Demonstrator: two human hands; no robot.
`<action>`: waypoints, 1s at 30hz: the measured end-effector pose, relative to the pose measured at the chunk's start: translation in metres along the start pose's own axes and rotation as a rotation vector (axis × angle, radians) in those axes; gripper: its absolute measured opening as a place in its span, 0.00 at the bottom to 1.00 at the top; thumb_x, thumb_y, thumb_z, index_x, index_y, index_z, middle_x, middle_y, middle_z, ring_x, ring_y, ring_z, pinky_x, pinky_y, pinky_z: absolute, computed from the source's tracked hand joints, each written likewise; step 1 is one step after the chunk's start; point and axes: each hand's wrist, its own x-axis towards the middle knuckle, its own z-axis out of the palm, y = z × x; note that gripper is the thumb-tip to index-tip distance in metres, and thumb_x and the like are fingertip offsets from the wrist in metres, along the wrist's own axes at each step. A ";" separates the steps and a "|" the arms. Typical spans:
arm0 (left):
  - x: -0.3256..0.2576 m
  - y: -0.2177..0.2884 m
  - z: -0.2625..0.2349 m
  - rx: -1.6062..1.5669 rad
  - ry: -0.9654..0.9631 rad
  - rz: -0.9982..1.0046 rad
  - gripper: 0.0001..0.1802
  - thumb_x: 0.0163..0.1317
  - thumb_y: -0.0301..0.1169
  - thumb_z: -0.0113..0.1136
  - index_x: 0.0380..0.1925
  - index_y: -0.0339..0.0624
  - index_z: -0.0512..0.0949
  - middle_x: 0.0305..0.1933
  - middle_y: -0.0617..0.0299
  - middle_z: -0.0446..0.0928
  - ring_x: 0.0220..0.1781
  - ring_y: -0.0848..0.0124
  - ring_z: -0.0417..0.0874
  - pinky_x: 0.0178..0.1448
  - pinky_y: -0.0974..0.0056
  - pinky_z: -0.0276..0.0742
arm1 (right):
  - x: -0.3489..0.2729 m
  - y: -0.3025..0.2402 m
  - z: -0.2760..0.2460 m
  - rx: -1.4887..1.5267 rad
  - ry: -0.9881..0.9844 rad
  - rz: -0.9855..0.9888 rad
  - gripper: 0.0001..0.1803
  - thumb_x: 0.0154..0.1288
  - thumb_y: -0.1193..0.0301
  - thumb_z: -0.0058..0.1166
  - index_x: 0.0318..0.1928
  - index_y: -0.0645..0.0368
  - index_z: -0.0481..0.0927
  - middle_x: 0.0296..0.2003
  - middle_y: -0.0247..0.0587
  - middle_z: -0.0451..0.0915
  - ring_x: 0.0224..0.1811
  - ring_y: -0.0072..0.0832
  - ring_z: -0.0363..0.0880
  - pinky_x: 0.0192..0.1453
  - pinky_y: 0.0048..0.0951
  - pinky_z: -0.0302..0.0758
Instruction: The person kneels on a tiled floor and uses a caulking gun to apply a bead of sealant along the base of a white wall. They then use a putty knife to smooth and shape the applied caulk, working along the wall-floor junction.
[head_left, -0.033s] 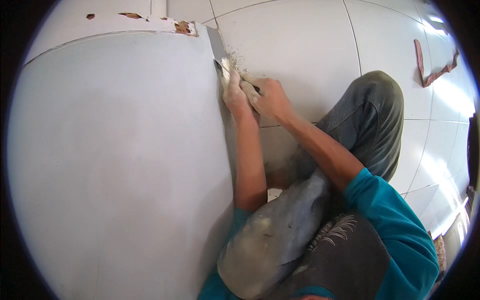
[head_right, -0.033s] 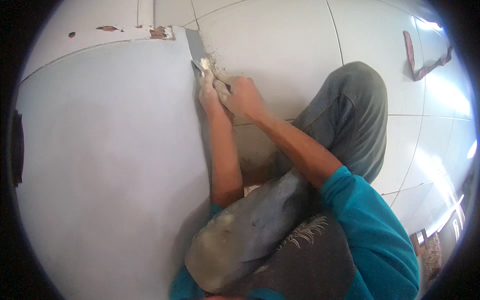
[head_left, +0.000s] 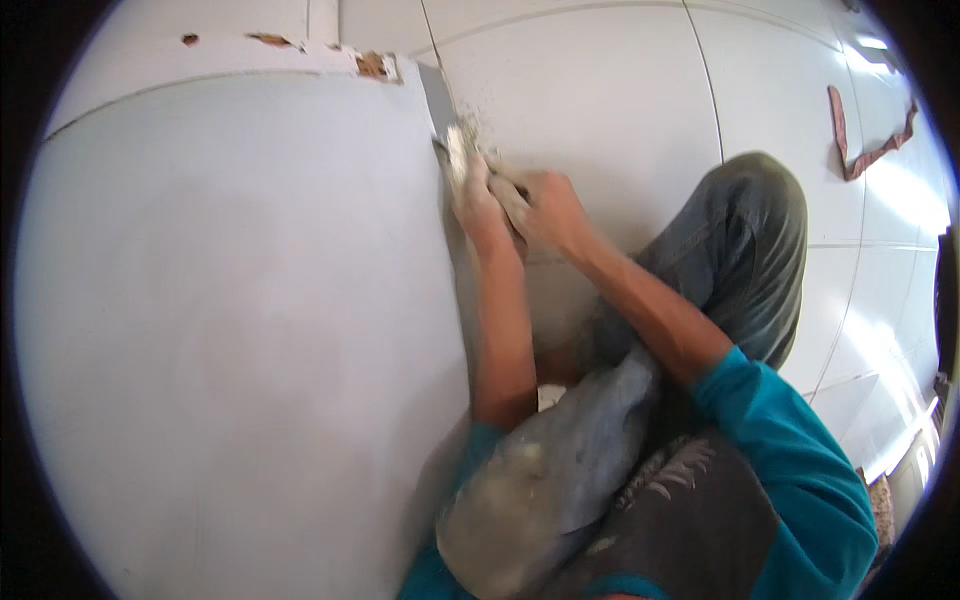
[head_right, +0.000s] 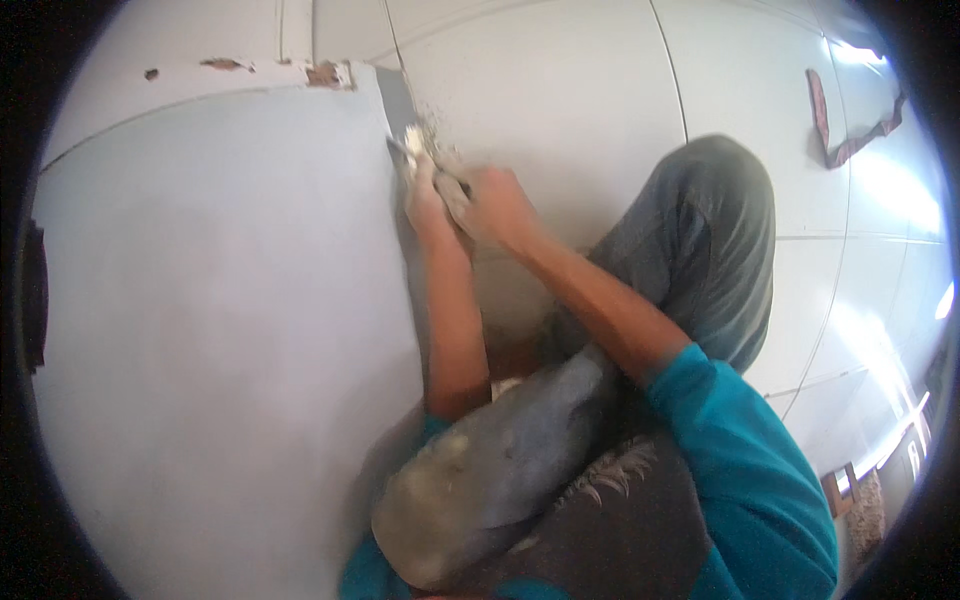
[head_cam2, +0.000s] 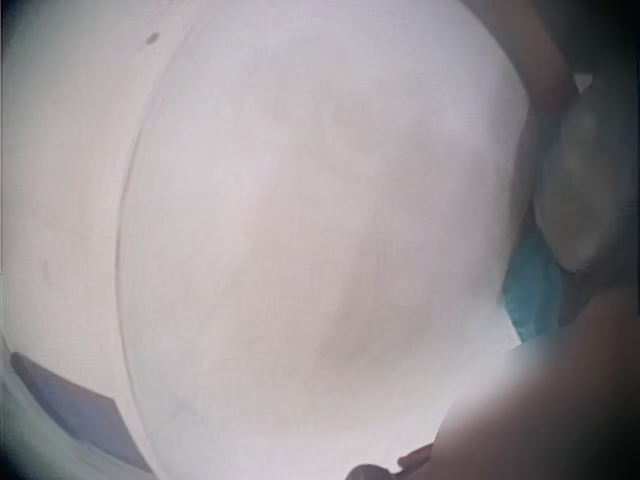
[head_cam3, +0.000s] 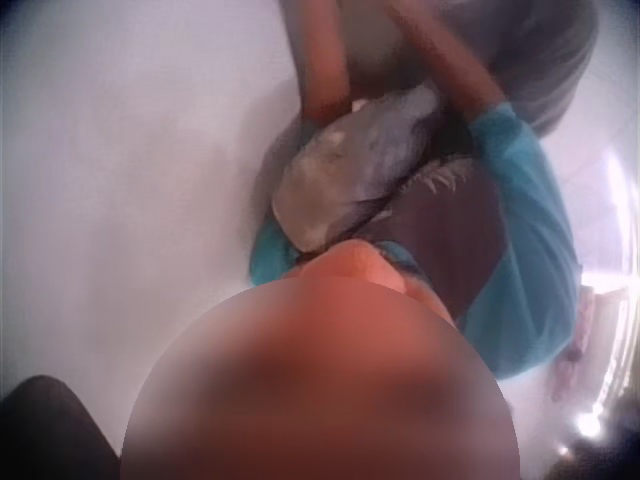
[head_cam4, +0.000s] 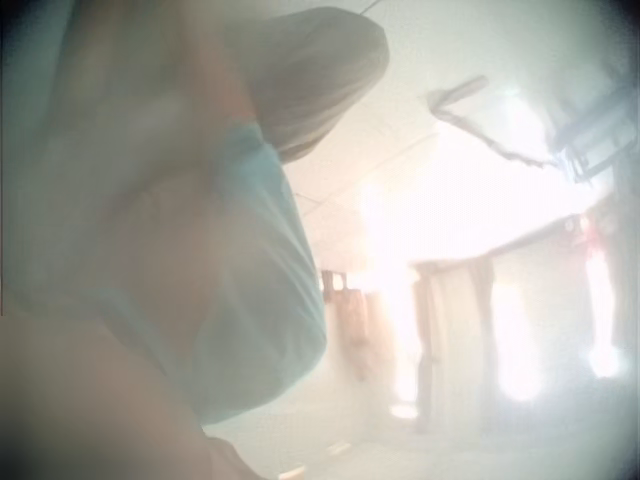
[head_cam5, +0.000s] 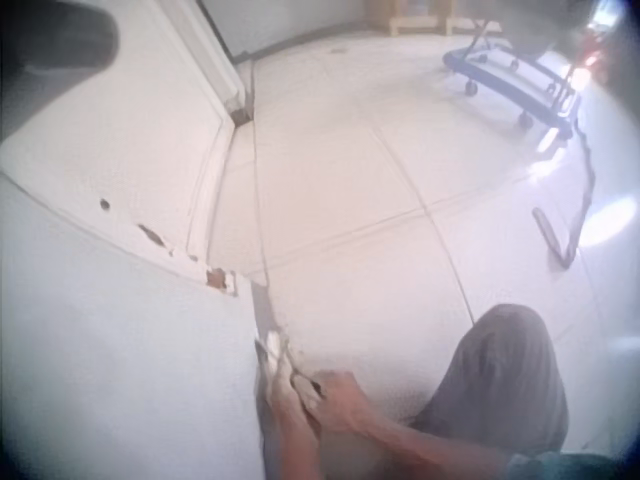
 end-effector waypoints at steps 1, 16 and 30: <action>-0.003 -0.001 -0.003 -0.019 -0.074 0.079 0.20 0.77 0.44 0.59 0.48 0.35 0.83 0.45 0.62 0.80 0.45 0.70 0.80 0.48 0.63 0.77 | -0.001 -0.001 -0.003 -0.004 0.018 -0.015 0.22 0.77 0.61 0.56 0.66 0.54 0.82 0.35 0.63 0.85 0.28 0.38 0.82 0.40 0.38 0.80; -0.010 0.001 -0.007 0.035 -0.032 0.003 0.25 0.76 0.43 0.59 0.61 0.33 0.76 0.50 0.55 0.79 0.48 0.64 0.83 0.50 0.59 0.81 | -0.002 0.006 0.000 0.047 0.054 -0.042 0.22 0.76 0.62 0.52 0.65 0.53 0.83 0.38 0.68 0.84 0.36 0.59 0.86 0.45 0.52 0.81; -0.008 -0.005 -0.003 0.105 -0.047 0.060 0.30 0.77 0.46 0.59 0.66 0.30 0.73 0.54 0.54 0.79 0.52 0.64 0.83 0.55 0.59 0.82 | 0.006 0.018 0.002 0.116 0.020 0.007 0.22 0.75 0.61 0.53 0.65 0.50 0.83 0.37 0.65 0.84 0.34 0.57 0.86 0.45 0.49 0.81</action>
